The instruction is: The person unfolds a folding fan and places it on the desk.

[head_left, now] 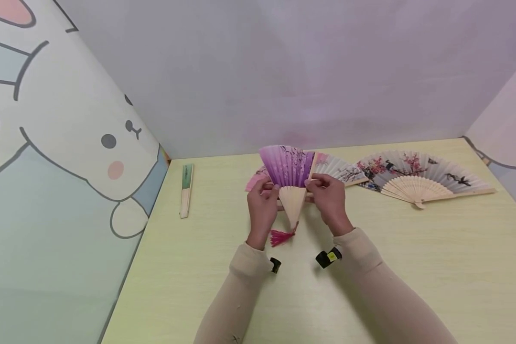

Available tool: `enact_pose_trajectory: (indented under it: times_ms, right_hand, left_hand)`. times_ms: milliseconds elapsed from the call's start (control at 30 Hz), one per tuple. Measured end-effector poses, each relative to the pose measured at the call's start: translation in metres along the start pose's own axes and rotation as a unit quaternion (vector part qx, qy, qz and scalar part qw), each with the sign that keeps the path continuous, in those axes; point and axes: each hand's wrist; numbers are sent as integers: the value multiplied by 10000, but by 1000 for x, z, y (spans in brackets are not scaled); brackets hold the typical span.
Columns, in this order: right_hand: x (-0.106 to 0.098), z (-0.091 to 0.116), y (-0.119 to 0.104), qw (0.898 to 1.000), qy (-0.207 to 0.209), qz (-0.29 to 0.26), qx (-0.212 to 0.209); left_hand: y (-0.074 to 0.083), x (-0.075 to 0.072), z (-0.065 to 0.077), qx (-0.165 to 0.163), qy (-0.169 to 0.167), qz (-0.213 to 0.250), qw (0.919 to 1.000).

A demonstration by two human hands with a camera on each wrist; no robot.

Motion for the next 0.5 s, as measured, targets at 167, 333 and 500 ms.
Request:
enact_pose_trajectory:
  times_ms: [167, 333, 500]
  right_hand:
    - [-2, 0, -3, 9991, 203, -361, 125]
    - [-4, -1, -6, 9969, 349, -657, 265]
    - [-5, -2, -7, 9949, 412, -869, 312]
  left_hand:
    - [-1, -1, -1, 220, 276, 257, 9990]
    - [1, -1, -1, 178, 581, 529, 9967]
    - [2, -1, -1, 128, 846, 922, 9921]
Point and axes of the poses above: each hand's wrist, its own z-axis away from the middle knuckle, its own x-axis out of the palm, y = z × x, and after that the axes turned 2 degrees about z, right-handed
